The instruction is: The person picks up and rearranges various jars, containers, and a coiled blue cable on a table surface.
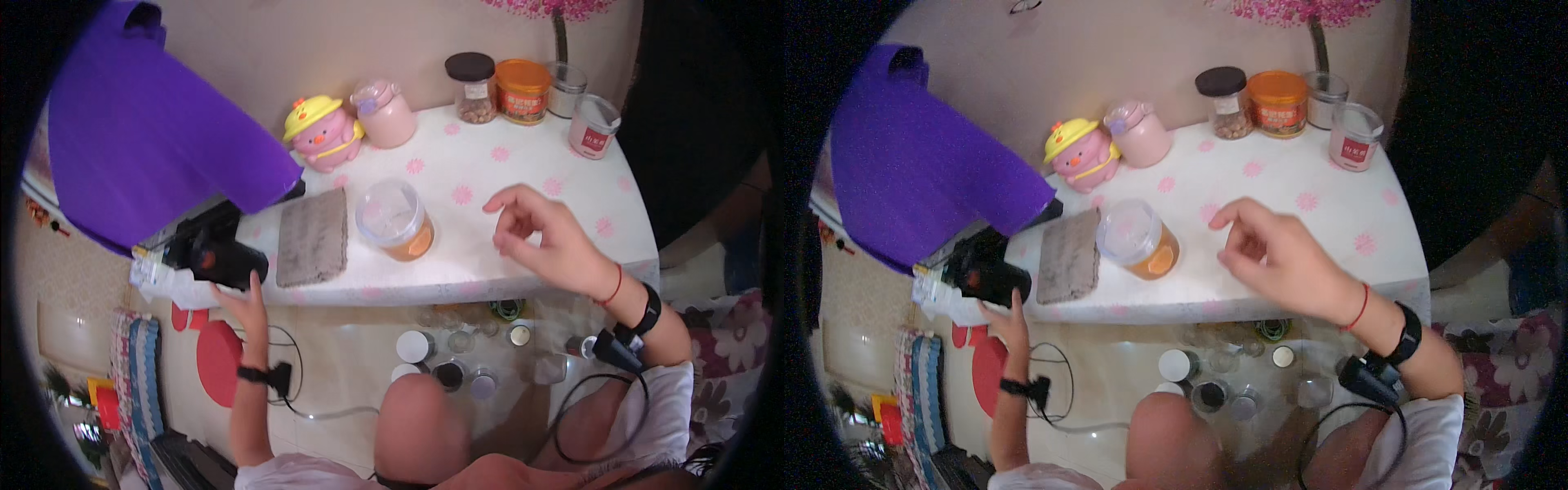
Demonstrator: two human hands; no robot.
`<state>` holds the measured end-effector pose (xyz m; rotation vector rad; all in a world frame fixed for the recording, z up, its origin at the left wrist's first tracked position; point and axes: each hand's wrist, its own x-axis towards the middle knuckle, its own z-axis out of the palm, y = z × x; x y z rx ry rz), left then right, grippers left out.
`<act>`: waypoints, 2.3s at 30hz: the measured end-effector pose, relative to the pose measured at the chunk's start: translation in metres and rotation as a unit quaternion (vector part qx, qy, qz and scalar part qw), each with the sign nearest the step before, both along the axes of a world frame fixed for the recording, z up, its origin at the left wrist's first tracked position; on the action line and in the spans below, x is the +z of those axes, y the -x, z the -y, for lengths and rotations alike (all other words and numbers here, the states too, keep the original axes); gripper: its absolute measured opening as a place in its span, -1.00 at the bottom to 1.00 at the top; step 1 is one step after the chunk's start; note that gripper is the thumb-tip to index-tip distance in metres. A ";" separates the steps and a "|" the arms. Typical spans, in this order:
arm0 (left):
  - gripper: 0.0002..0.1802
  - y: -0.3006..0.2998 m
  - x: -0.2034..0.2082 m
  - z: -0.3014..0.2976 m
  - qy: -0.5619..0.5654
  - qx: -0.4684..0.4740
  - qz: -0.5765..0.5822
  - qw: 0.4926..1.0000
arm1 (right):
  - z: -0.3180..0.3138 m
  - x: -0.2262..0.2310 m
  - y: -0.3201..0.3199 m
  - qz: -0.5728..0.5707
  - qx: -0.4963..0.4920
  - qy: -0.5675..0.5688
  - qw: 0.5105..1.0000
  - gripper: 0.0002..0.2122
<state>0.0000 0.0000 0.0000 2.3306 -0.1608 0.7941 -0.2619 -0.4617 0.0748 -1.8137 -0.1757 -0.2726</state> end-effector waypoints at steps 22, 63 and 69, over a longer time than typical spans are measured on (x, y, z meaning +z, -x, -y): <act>-0.04 0.040 0.042 0.171 -0.082 -0.463 -0.019 0.882 | 0.107 0.061 -0.227 -0.031 -0.349 0.478 0.805 -0.54; -0.55 0.041 0.059 0.178 0.018 -0.452 -0.101 0.886 | -0.009 0.070 -0.238 0.031 -0.047 0.571 0.819 -0.33; -0.39 -0.034 0.103 0.254 0.034 -0.389 0.013 0.921 | -0.018 0.077 -0.234 0.012 -0.056 0.534 0.844 -0.33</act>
